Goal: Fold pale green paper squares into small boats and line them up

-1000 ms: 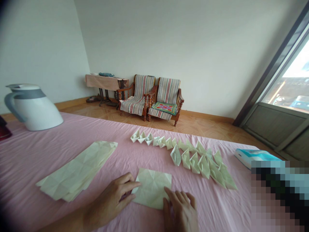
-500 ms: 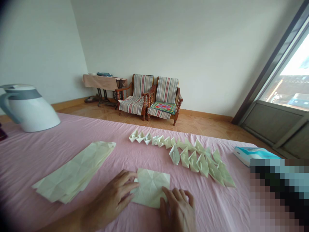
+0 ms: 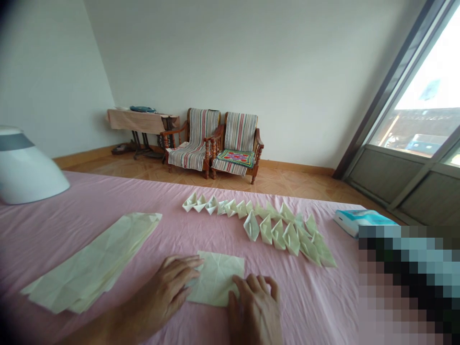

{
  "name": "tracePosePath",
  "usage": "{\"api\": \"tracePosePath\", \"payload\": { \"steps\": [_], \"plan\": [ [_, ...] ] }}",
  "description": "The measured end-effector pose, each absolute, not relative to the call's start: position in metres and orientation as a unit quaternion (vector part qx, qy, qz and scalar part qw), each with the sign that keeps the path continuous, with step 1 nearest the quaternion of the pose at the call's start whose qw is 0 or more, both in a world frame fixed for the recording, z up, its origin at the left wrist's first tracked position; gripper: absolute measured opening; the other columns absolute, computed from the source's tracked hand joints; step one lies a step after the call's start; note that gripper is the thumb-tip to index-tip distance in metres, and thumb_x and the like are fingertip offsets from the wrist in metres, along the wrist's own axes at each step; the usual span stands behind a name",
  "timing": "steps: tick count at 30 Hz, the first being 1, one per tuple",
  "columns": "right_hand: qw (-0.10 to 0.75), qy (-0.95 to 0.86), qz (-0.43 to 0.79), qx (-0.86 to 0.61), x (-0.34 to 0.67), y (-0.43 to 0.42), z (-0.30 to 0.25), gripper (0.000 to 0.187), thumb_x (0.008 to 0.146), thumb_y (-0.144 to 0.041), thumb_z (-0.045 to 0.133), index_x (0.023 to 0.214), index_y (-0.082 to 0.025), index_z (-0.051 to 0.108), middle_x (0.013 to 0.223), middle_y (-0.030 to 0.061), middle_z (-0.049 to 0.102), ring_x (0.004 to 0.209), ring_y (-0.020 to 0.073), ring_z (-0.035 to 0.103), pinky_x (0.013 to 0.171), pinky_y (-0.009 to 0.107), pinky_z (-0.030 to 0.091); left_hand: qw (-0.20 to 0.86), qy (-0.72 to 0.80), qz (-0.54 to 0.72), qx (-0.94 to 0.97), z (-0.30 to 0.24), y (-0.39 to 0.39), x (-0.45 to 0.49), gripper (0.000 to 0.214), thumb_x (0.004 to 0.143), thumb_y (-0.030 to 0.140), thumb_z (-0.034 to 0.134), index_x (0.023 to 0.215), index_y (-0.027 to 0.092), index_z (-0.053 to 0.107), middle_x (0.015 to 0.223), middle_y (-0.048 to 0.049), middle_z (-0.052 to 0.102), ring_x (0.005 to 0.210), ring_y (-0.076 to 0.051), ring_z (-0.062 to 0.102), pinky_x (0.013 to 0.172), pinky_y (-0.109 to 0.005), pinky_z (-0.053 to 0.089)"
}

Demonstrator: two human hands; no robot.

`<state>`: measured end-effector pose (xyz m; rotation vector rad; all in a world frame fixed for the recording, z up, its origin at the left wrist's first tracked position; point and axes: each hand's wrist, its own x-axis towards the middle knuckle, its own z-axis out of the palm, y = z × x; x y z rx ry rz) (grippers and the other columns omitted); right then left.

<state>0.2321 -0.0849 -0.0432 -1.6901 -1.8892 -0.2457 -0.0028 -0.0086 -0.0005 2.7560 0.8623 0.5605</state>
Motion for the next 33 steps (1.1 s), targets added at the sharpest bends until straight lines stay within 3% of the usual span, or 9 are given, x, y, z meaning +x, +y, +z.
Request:
{"api": "tracePosePath", "payload": {
  "steps": [13, 19, 24, 29, 33],
  "plan": [
    [0.282, -0.713, -0.086, -0.636, 0.232, -0.084, -0.042, 0.022, 0.086, -0.024, 0.056, 0.105, -0.031, 0.064, 0.082, -0.0021, 0.067, 0.076, 0.0182, 0.063, 0.081, 0.039, 0.036, 0.097, 0.299, 0.172, 0.934, 0.001, -0.008, -0.002, 0.039, 0.083, 0.002, 0.051, 0.116, 0.019, 0.060, 0.129, -0.0082, 0.060, 0.122, -0.022, 0.052, 0.104, -0.042, 0.040],
    [0.261, -0.708, -0.140, -0.641, 0.232, -0.088, -0.040, 0.025, 0.082, -0.027, 0.058, 0.107, -0.029, 0.063, 0.083, 0.0005, 0.066, 0.074, 0.0208, 0.063, 0.075, 0.041, 0.039, 0.088, 0.273, 0.184, 0.940, -0.002, -0.007, -0.005, 0.046, 0.086, 0.002, 0.051, 0.126, 0.025, 0.057, 0.131, -0.0049, 0.058, 0.122, -0.022, 0.051, 0.102, -0.041, 0.042],
    [0.268, -0.732, -0.228, -0.584, 0.225, -0.087, -0.036, 0.034, 0.081, -0.025, 0.056, 0.115, -0.026, 0.062, 0.114, 0.0046, 0.067, 0.102, 0.0261, 0.063, 0.085, 0.043, 0.042, 0.097, 0.277, 0.192, 0.936, -0.001, -0.007, -0.005, 0.046, 0.087, 0.004, 0.054, 0.127, 0.026, 0.058, 0.130, -0.0049, 0.059, 0.121, -0.023, 0.052, 0.101, -0.041, 0.042],
    [0.273, -0.834, -0.242, -0.414, 0.209, -0.078, -0.042, 0.037, 0.090, -0.032, 0.053, 0.122, -0.014, 0.059, 0.119, 0.0047, 0.067, 0.109, 0.0191, 0.062, 0.086, 0.029, 0.050, 0.108, 0.286, 0.188, 0.933, 0.006, -0.008, -0.002, 0.034, 0.089, 0.010, 0.057, 0.119, 0.025, 0.061, 0.128, -0.0052, 0.061, 0.119, -0.023, 0.053, 0.100, -0.041, 0.042],
    [0.239, -0.869, -0.236, -0.362, 0.201, -0.075, -0.053, 0.050, 0.093, -0.041, 0.049, 0.132, -0.009, 0.052, 0.131, 0.0099, 0.059, 0.121, 0.0202, 0.054, 0.092, 0.029, 0.050, 0.116, 0.286, 0.192, 0.932, 0.009, -0.009, -0.002, 0.033, 0.087, 0.011, 0.059, 0.117, 0.025, 0.063, 0.125, -0.0045, 0.062, 0.118, -0.023, 0.055, 0.100, -0.039, 0.041]
  ]
}}
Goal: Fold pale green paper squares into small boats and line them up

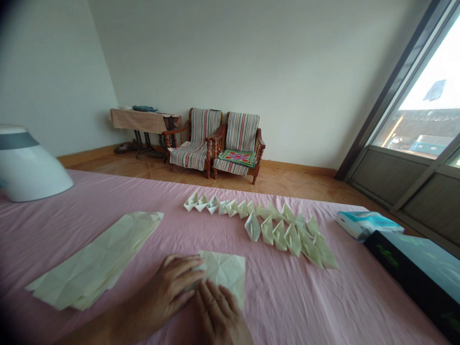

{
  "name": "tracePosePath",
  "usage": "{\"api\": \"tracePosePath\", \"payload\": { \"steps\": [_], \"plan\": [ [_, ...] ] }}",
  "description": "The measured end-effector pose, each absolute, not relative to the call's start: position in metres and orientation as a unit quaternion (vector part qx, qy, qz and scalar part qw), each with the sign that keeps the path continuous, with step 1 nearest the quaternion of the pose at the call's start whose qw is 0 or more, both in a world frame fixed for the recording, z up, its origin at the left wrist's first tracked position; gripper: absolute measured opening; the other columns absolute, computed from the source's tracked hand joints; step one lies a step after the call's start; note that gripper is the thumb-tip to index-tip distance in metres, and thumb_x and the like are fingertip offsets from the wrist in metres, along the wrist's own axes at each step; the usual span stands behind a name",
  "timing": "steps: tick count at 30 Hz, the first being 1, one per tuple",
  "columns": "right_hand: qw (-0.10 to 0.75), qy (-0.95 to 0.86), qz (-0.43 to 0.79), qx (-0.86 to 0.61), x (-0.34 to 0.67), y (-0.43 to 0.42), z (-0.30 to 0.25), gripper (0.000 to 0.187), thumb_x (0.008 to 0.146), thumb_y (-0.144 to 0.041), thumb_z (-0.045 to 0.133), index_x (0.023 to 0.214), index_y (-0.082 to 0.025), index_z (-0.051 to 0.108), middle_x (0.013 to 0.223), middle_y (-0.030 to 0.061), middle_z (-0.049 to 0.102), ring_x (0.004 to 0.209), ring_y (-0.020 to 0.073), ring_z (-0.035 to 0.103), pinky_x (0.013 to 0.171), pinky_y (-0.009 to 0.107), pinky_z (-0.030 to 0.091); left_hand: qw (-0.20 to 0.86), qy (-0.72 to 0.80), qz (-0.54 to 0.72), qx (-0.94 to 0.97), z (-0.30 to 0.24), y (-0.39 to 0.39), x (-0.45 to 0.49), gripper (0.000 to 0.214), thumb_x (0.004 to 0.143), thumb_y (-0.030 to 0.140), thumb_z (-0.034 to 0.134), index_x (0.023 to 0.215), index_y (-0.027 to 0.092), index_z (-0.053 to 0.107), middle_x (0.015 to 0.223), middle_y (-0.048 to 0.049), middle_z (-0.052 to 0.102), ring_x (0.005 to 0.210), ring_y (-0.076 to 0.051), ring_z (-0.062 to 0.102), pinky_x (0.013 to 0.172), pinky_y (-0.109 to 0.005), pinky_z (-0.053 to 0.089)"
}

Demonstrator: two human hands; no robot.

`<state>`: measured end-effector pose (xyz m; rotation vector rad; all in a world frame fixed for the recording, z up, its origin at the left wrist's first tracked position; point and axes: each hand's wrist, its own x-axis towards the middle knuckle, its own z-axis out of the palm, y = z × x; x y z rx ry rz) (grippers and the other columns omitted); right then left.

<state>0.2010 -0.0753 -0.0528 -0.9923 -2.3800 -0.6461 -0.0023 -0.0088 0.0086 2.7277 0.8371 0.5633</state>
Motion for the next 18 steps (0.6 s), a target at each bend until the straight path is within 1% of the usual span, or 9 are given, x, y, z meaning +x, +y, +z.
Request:
{"api": "tracePosePath", "payload": {
  "steps": [2, 5, 8, 11, 14, 18],
  "plan": [
    [0.225, -0.872, -0.244, -0.361, 0.200, -0.077, -0.055, 0.049, 0.093, -0.037, 0.050, 0.133, -0.009, 0.051, 0.133, 0.0098, 0.057, 0.124, 0.0207, 0.052, 0.094, 0.029, 0.049, 0.117, 0.287, 0.194, 0.931, 0.009, -0.009, -0.003, 0.036, 0.087, 0.011, 0.060, 0.120, 0.026, 0.061, 0.125, -0.0041, 0.062, 0.118, -0.023, 0.054, 0.099, -0.039, 0.041],
    [0.211, -0.869, -0.269, -0.358, 0.201, -0.080, -0.053, 0.046, 0.094, -0.040, 0.049, 0.128, -0.011, 0.057, 0.131, 0.0089, 0.059, 0.119, 0.0210, 0.057, 0.093, 0.028, 0.050, 0.123, 0.295, 0.187, 0.929, 0.009, -0.009, -0.003, 0.041, 0.086, 0.012, 0.062, 0.124, 0.028, 0.060, 0.127, -0.0037, 0.061, 0.119, -0.023, 0.053, 0.100, -0.041, 0.041],
    [0.231, -0.852, -0.292, -0.368, 0.202, -0.084, -0.049, 0.041, 0.095, -0.042, 0.047, 0.116, -0.012, 0.064, 0.120, 0.0077, 0.066, 0.107, 0.0204, 0.065, 0.086, 0.027, 0.053, 0.136, 0.308, 0.175, 0.925, 0.010, -0.009, -0.003, 0.040, 0.085, 0.012, 0.063, 0.123, 0.028, 0.061, 0.128, -0.0045, 0.060, 0.120, -0.024, 0.053, 0.101, -0.042, 0.040],
    [0.246, -0.832, -0.302, -0.395, 0.205, -0.088, -0.049, 0.031, 0.094, -0.035, 0.048, 0.106, -0.014, 0.068, 0.109, 0.0066, 0.071, 0.097, 0.0200, 0.069, 0.079, 0.026, 0.055, 0.148, 0.314, 0.177, 0.921, 0.012, -0.010, -0.003, 0.038, 0.084, 0.014, 0.064, 0.120, 0.027, 0.063, 0.128, -0.0056, 0.061, 0.120, -0.025, 0.053, 0.101, -0.043, 0.041],
    [0.200, -0.820, -0.314, -0.434, 0.211, -0.094, -0.055, 0.028, 0.091, -0.026, 0.046, 0.103, -0.015, 0.069, 0.106, 0.0075, 0.072, 0.093, 0.0198, 0.070, 0.074, 0.025, 0.056, 0.155, 0.311, 0.191, 0.918, 0.011, -0.009, -0.004, 0.033, 0.084, 0.014, 0.064, 0.115, 0.025, 0.066, 0.126, -0.0063, 0.061, 0.118, -0.025, 0.053, 0.099, -0.042, 0.041],
    [0.137, -0.795, -0.330, -0.491, 0.222, -0.100, -0.067, 0.029, 0.085, -0.023, 0.047, 0.101, -0.014, 0.070, 0.103, 0.0105, 0.073, 0.088, 0.0203, 0.071, 0.065, 0.024, 0.056, 0.146, 0.285, 0.209, 0.924, 0.010, -0.009, -0.005, 0.022, 0.086, 0.008, 0.061, 0.101, 0.022, 0.068, 0.117, -0.0056, 0.065, 0.111, -0.023, 0.056, 0.098, -0.040, 0.040]
  ]
}}
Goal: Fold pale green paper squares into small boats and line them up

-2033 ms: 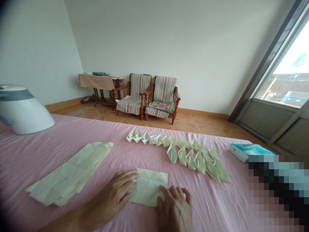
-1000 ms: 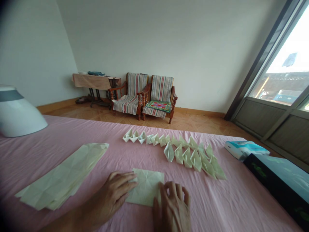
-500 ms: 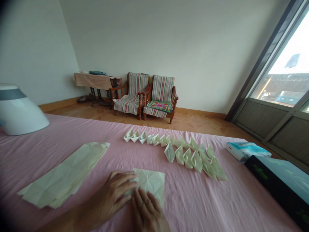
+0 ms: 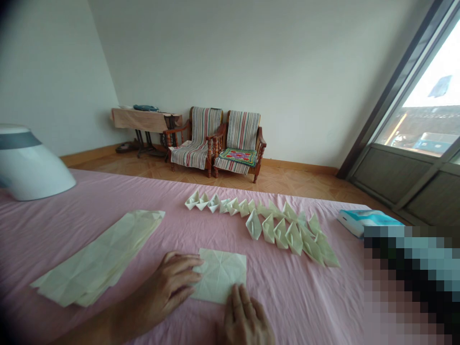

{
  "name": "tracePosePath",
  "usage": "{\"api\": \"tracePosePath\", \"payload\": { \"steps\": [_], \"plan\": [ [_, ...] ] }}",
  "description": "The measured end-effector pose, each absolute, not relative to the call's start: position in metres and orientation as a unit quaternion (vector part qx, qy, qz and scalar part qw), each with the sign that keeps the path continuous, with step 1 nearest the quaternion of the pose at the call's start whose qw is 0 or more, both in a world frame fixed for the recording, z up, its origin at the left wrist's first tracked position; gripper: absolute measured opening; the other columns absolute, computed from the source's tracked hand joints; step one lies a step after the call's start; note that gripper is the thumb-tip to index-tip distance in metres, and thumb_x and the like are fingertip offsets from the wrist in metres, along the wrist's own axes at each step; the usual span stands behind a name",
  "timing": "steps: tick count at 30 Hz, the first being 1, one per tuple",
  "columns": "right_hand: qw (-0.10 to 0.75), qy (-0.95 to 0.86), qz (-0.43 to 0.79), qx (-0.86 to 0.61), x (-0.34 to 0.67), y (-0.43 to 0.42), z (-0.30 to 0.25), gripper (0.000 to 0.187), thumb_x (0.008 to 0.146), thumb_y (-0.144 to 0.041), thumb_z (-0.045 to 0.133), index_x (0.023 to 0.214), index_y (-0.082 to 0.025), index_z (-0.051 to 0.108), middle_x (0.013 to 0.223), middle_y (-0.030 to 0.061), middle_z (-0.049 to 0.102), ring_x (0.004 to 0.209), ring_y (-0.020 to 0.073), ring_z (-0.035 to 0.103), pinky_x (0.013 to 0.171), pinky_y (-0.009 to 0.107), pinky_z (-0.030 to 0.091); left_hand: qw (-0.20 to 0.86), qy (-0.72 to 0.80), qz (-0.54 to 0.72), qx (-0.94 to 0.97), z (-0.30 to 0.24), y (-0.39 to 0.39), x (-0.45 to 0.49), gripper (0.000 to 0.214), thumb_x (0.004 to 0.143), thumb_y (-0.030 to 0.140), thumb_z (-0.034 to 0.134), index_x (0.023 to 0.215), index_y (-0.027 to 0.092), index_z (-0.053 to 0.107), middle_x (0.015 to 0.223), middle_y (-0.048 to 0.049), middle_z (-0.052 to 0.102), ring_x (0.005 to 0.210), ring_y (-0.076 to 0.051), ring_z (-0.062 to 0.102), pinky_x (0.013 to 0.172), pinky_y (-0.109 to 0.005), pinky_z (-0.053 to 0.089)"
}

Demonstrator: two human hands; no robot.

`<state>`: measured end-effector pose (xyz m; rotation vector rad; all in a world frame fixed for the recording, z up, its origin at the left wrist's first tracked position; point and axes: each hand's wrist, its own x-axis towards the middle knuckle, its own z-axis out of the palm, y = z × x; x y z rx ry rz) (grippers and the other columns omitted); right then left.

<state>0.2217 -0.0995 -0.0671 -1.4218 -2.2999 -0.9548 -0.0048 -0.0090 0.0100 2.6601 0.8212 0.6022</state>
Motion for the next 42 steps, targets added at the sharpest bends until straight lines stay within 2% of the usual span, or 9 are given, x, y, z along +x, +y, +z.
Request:
{"api": "tracePosePath", "payload": {
  "steps": [4, 8, 12, 18, 24, 29, 34, 38, 42],
  "plan": [
    [0.129, -0.781, -0.316, -0.524, 0.231, -0.100, -0.070, 0.031, 0.077, -0.014, 0.050, 0.102, -0.013, 0.069, 0.103, 0.0099, 0.073, 0.087, 0.0201, 0.071, 0.062, 0.026, 0.055, 0.140, 0.240, 0.190, 0.942, 0.015, -0.012, -0.006, 0.015, 0.091, 0.007, 0.055, 0.090, 0.019, 0.065, 0.103, -0.0031, 0.066, 0.101, -0.019, 0.057, 0.093, -0.035, 0.038],
    [0.162, -0.787, -0.298, -0.516, 0.236, -0.093, -0.057, 0.046, 0.070, -0.006, 0.045, 0.112, -0.013, 0.064, 0.112, 0.0075, 0.070, 0.096, 0.0212, 0.069, 0.075, 0.032, 0.053, 0.144, 0.221, 0.170, 0.950, 0.020, -0.016, -0.006, 0.006, 0.090, 0.012, 0.063, 0.091, 0.018, 0.061, 0.101, -0.0010, 0.065, 0.097, -0.019, 0.055, 0.091, -0.034, 0.035],
    [0.194, -0.800, -0.287, -0.490, 0.234, -0.088, -0.044, 0.050, 0.071, -0.003, 0.042, 0.114, -0.018, 0.061, 0.114, 0.0016, 0.070, 0.103, 0.0210, 0.066, 0.086, 0.034, 0.048, 0.139, 0.232, 0.158, 0.950, 0.019, -0.016, -0.004, 0.008, 0.089, 0.011, 0.064, 0.089, 0.018, 0.060, 0.099, 0.0002, 0.064, 0.093, -0.018, 0.054, 0.087, -0.032, 0.036],
    [0.224, -0.794, -0.265, -0.500, 0.230, -0.090, -0.040, 0.043, 0.074, -0.001, 0.041, 0.107, -0.019, 0.061, 0.103, 0.0027, 0.072, 0.095, 0.0210, 0.067, 0.088, 0.034, 0.043, 0.114, 0.225, 0.161, 0.954, 0.015, -0.015, -0.002, 0.011, 0.095, 0.010, 0.053, 0.092, 0.018, 0.060, 0.096, -0.0010, 0.063, 0.090, -0.018, 0.052, 0.084, -0.032, 0.036],
    [0.328, -0.752, -0.254, -0.513, 0.217, -0.088, -0.040, 0.033, 0.073, 0.002, 0.038, 0.087, -0.019, 0.059, 0.082, 0.0035, 0.071, 0.074, 0.0199, 0.065, 0.084, 0.036, 0.041, 0.090, 0.211, 0.188, 0.955, 0.007, -0.016, -0.003, 0.011, 0.094, 0.010, 0.054, 0.087, 0.016, 0.058, 0.091, -0.0019, 0.061, 0.085, -0.019, 0.052, 0.079, -0.032, 0.037],
    [0.326, -0.775, -0.238, -0.486, 0.203, -0.091, -0.035, 0.028, 0.076, 0.001, 0.039, 0.076, -0.021, 0.055, 0.067, 0.0010, 0.064, 0.057, 0.0171, 0.058, 0.062, 0.030, 0.039, 0.064, 0.184, 0.166, 0.967, 0.006, -0.021, -0.001, 0.010, 0.090, 0.009, 0.060, 0.083, 0.016, 0.056, 0.083, -0.0011, 0.057, 0.076, -0.018, 0.052, 0.068, -0.030, 0.038],
    [0.372, -0.786, -0.250, -0.426, 0.186, -0.090, -0.031, 0.030, 0.073, 0.006, 0.039, 0.075, -0.020, 0.054, 0.067, -0.0018, 0.066, 0.049, 0.0125, 0.054, 0.055, 0.027, 0.035, 0.038, 0.159, 0.153, 0.975, 0.008, -0.025, -0.001, 0.009, 0.091, 0.007, 0.056, 0.086, 0.015, 0.054, 0.083, -0.0018, 0.058, 0.074, -0.019, 0.052, 0.072, -0.031, 0.042],
    [0.377, -0.800, -0.222, -0.409, 0.189, -0.087, -0.018, 0.025, 0.077, -0.007, 0.042, 0.089, -0.018, 0.061, 0.085, 0.0009, 0.072, 0.067, 0.0160, 0.065, 0.068, 0.029, 0.042, 0.048, 0.172, 0.160, 0.971, 0.005, -0.025, -0.004, 0.012, 0.092, 0.006, 0.053, 0.084, 0.016, 0.052, 0.083, -0.0026, 0.058, 0.075, -0.020, 0.052, 0.075, -0.033, 0.044],
    [0.336, -0.810, -0.194, -0.441, 0.212, -0.089, -0.006, 0.045, 0.070, -0.008, 0.044, 0.112, -0.016, 0.060, 0.102, 0.0019, 0.072, 0.091, 0.0177, 0.065, 0.081, 0.028, 0.043, 0.093, 0.216, 0.221, 0.946, 0.004, -0.021, -0.006, 0.016, 0.094, 0.005, 0.045, 0.091, 0.017, 0.053, 0.086, -0.0035, 0.059, 0.079, -0.020, 0.055, 0.077, -0.032, 0.044]
  ]
}}
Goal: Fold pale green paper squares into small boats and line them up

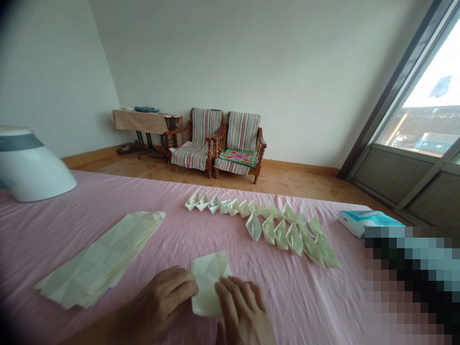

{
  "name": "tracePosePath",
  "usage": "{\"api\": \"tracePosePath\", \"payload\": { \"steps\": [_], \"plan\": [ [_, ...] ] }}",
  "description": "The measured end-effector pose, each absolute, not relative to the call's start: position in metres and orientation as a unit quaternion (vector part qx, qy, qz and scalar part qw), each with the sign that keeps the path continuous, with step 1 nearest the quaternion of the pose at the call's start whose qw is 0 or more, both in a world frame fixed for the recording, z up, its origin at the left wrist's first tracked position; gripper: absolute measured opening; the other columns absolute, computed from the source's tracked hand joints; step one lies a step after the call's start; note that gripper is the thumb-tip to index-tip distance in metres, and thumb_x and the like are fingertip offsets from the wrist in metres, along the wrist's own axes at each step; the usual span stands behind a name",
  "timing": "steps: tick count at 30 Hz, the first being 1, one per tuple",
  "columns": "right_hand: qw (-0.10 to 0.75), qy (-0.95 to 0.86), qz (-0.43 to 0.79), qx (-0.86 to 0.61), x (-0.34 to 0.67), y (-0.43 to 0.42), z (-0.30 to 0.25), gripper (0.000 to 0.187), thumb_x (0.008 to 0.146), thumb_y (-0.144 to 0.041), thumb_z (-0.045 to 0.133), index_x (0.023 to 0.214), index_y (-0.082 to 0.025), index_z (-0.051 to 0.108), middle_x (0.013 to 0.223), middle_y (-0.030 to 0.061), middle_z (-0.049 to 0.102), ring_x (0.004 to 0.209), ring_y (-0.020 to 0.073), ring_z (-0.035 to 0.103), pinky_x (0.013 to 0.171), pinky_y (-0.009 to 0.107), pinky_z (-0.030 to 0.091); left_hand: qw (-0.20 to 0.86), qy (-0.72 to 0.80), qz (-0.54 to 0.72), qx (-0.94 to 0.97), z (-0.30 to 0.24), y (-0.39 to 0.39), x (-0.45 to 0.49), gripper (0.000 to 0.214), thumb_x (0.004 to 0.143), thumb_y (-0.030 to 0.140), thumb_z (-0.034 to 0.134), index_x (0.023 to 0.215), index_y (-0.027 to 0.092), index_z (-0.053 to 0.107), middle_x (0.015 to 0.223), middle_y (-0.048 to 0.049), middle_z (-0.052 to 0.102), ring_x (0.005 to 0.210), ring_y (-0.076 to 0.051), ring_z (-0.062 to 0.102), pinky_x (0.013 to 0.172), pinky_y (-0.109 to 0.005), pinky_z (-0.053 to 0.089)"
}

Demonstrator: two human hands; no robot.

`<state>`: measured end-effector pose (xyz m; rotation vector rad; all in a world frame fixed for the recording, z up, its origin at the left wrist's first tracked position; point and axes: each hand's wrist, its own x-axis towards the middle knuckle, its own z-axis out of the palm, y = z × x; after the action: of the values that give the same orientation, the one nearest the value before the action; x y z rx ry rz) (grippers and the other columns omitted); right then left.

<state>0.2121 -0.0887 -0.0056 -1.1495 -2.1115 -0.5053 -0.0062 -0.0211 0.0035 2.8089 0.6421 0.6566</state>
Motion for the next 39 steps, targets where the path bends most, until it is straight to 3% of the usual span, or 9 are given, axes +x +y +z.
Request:
{"api": "tracePosePath", "payload": {
  "steps": [4, 6, 10, 13, 20, 24, 30, 35, 39],
  "plan": [
    [0.363, -0.802, -0.107, -0.462, 0.226, -0.088, -0.021, 0.037, 0.080, -0.018, 0.045, 0.114, -0.019, 0.060, 0.105, 0.0054, 0.069, 0.093, 0.0205, 0.061, 0.079, 0.031, 0.042, 0.158, 0.220, 0.255, 0.928, 0.007, -0.019, -0.007, 0.018, 0.091, 0.003, 0.045, 0.094, 0.018, 0.052, 0.090, -0.0036, 0.060, 0.083, -0.018, 0.056, 0.078, -0.029, 0.043],
    [0.412, -0.774, -0.063, -0.476, 0.225, -0.086, -0.035, 0.026, 0.091, -0.027, 0.039, 0.097, -0.025, 0.064, 0.091, 0.0030, 0.069, 0.082, 0.0193, 0.061, 0.071, 0.031, 0.039, 0.171, 0.212, 0.252, 0.929, 0.008, -0.019, -0.007, 0.019, 0.088, 0.000, 0.045, 0.091, 0.018, 0.052, 0.086, -0.0028, 0.060, 0.081, -0.018, 0.055, 0.075, -0.028, 0.042],
    [0.417, -0.774, -0.010, -0.476, 0.224, -0.085, -0.050, 0.045, 0.098, -0.053, 0.030, 0.081, -0.029, 0.065, 0.070, -0.0013, 0.064, 0.065, 0.0165, 0.057, 0.060, 0.030, 0.033, 0.197, 0.223, 0.233, 0.926, 0.007, -0.019, -0.005, 0.023, 0.078, -0.005, 0.050, 0.081, 0.018, 0.051, 0.077, -0.0004, 0.057, 0.077, -0.017, 0.052, 0.069, -0.026, 0.038],
    [0.326, -0.794, 0.065, -0.509, 0.227, -0.086, -0.048, 0.032, 0.099, -0.047, 0.039, 0.091, -0.032, 0.066, 0.080, -0.0024, 0.067, 0.074, 0.0155, 0.060, 0.066, 0.028, 0.035, 0.233, 0.253, 0.224, 0.912, 0.005, -0.018, -0.003, 0.023, 0.078, -0.006, 0.050, 0.079, 0.017, 0.053, 0.077, -0.0001, 0.056, 0.079, -0.016, 0.052, 0.069, -0.025, 0.038],
    [0.369, -0.711, 0.088, -0.592, 0.220, -0.082, -0.050, 0.039, 0.094, -0.048, 0.043, 0.073, -0.024, 0.065, 0.070, 0.0009, 0.062, 0.067, 0.0170, 0.058, 0.061, 0.027, 0.038, 0.313, 0.342, 0.220, 0.858, 0.007, -0.016, -0.001, 0.017, 0.079, 0.001, 0.058, 0.083, 0.018, 0.056, 0.083, 0.0006, 0.059, 0.078, -0.014, 0.056, 0.069, -0.022, 0.041],
    [0.413, -0.644, 0.083, -0.639, 0.212, -0.078, -0.059, 0.036, 0.092, -0.050, 0.046, 0.088, -0.020, 0.066, 0.064, 0.0011, 0.060, 0.058, 0.0165, 0.056, 0.054, 0.025, 0.040, 0.349, 0.364, 0.245, 0.828, -0.001, -0.016, -0.002, 0.023, 0.077, 0.003, 0.060, 0.091, 0.019, 0.055, 0.082, 0.0022, 0.061, 0.075, -0.013, 0.059, 0.068, -0.021, 0.043],
    [0.467, -0.624, 0.015, -0.626, 0.207, -0.074, -0.068, 0.046, 0.092, -0.047, 0.048, 0.127, -0.018, 0.053, 0.058, -0.0034, 0.056, 0.046, 0.0147, 0.052, 0.045, 0.024, 0.040, 0.319, 0.357, 0.308, 0.822, -0.015, -0.018, -0.002, 0.061, 0.075, -0.001, 0.057, 0.127, 0.024, 0.038, 0.073, 0.0066, 0.061, 0.066, -0.012, 0.059, 0.066, -0.020, 0.045],
    [0.461, -0.644, -0.047, -0.609, 0.207, -0.072, -0.068, 0.044, 0.093, -0.041, 0.046, 0.131, -0.019, 0.050, 0.059, -0.0027, 0.057, 0.046, 0.0147, 0.054, 0.044, 0.024, 0.040, 0.238, 0.336, 0.285, 0.866, -0.007, -0.022, 0.000, 0.029, 0.080, 0.000, 0.058, 0.098, 0.022, 0.061, 0.082, 0.0008, 0.062, 0.077, -0.015, 0.060, 0.071, -0.023, 0.045],
    [0.435, -0.663, -0.054, -0.607, 0.209, -0.071, -0.070, 0.040, 0.094, -0.041, 0.044, 0.128, -0.021, 0.053, 0.063, -0.0011, 0.059, 0.050, 0.0162, 0.057, 0.045, 0.024, 0.042, 0.215, 0.325, 0.252, 0.886, -0.001, -0.023, 0.001, 0.019, 0.085, 0.002, 0.060, 0.084, 0.020, 0.066, 0.078, -0.0004, 0.060, 0.079, -0.016, 0.058, 0.069, -0.023, 0.044]
  ]
}}
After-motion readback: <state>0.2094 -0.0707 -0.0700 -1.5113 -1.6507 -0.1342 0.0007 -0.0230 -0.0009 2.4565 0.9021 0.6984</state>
